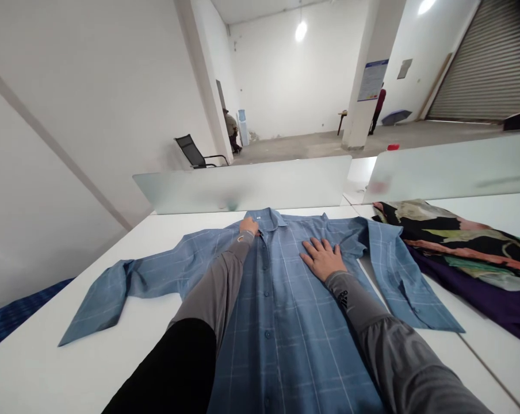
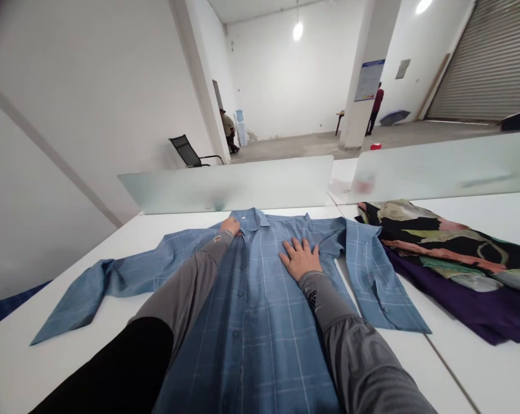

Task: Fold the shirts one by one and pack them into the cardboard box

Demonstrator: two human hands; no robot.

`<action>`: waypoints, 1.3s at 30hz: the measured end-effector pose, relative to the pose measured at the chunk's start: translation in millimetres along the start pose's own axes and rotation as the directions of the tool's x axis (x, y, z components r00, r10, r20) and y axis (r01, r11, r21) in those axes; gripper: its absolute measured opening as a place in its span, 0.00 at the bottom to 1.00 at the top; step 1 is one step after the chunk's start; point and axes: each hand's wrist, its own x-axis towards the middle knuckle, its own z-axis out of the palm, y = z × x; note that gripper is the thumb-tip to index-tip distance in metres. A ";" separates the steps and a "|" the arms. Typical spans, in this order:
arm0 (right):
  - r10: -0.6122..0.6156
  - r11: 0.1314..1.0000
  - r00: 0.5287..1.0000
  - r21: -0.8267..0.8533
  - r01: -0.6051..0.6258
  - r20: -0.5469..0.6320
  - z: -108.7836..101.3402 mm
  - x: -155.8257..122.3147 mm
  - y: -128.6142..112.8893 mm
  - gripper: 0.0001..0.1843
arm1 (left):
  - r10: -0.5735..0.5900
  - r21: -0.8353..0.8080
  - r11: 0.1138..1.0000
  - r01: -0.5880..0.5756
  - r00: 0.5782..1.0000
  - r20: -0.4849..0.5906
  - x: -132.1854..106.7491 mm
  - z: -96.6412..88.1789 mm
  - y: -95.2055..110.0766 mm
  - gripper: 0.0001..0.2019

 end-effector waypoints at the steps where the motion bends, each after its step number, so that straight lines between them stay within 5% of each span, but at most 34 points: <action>1: -0.002 1.000 1.000 -0.002 0.002 -0.003 0.0 0.4 -0.1 0.30 | 0.018 0.007 1.000 -0.018 1.000 0.019 -2.5 -2.1 0.6 0.14; 6: 0.006 1.000 1.000 -0.022 -0.006 -0.003 0.5 3.1 0.8 0.30 | 0.142 0.066 0.987 -0.144 0.989 0.032 -49.3 -13.2 -16.5 0.15; 9: 0.017 1.000 1.000 -0.023 -0.017 0.004 0.9 6.8 2.0 0.30 | 0.183 0.178 0.968 -0.176 0.983 -0.022 -89.4 -19.2 -53.9 0.23; 12: 0.027 1.000 1.000 -0.017 -0.027 0.007 2.4 12.3 3.7 0.29 | 0.132 0.296 0.945 -0.137 0.991 0.039 -106.9 -26.9 -94.5 0.26; 16: 0.051 0.999 0.999 -0.010 -0.051 0.014 5.4 23.2 8.0 0.29 | 0.101 0.309 0.940 -0.144 0.984 0.149 -82.0 -32.8 -114.4 0.28; 22: 0.108 0.994 0.993 -0.009 -0.108 0.053 5.6 41.8 16.9 0.30 | 0.082 0.278 0.952 -0.128 0.982 0.172 -27.2 -25.0 -96.9 0.27; 28: 0.090 0.996 0.994 -0.028 -0.088 0.060 7.0 49.3 19.7 0.30 | 0.075 0.293 0.952 -0.092 0.995 0.070 -32.8 -23.0 -86.5 0.25; 31: 0.075 0.997 0.995 0.004 -0.075 0.058 6.4 50.7 20.7 0.30 | 0.140 0.337 0.933 -0.123 0.990 -0.029 -66.2 -21.3 -69.1 0.25; 34: 0.078 0.996 0.995 0.033 -0.080 0.067 -1.1 49.2 17.0 0.29 | 0.243 0.336 0.912 -0.236 0.970 0.023 -126.0 -15.4 -51.5 0.24; 39: 0.126 0.992 0.991 -0.035 -0.125 0.054 -30.5 31.5 -16.1 0.26 | 0.538 0.246 0.781 -0.573 0.819 0.199 -263.6 -14.3 -45.2 0.26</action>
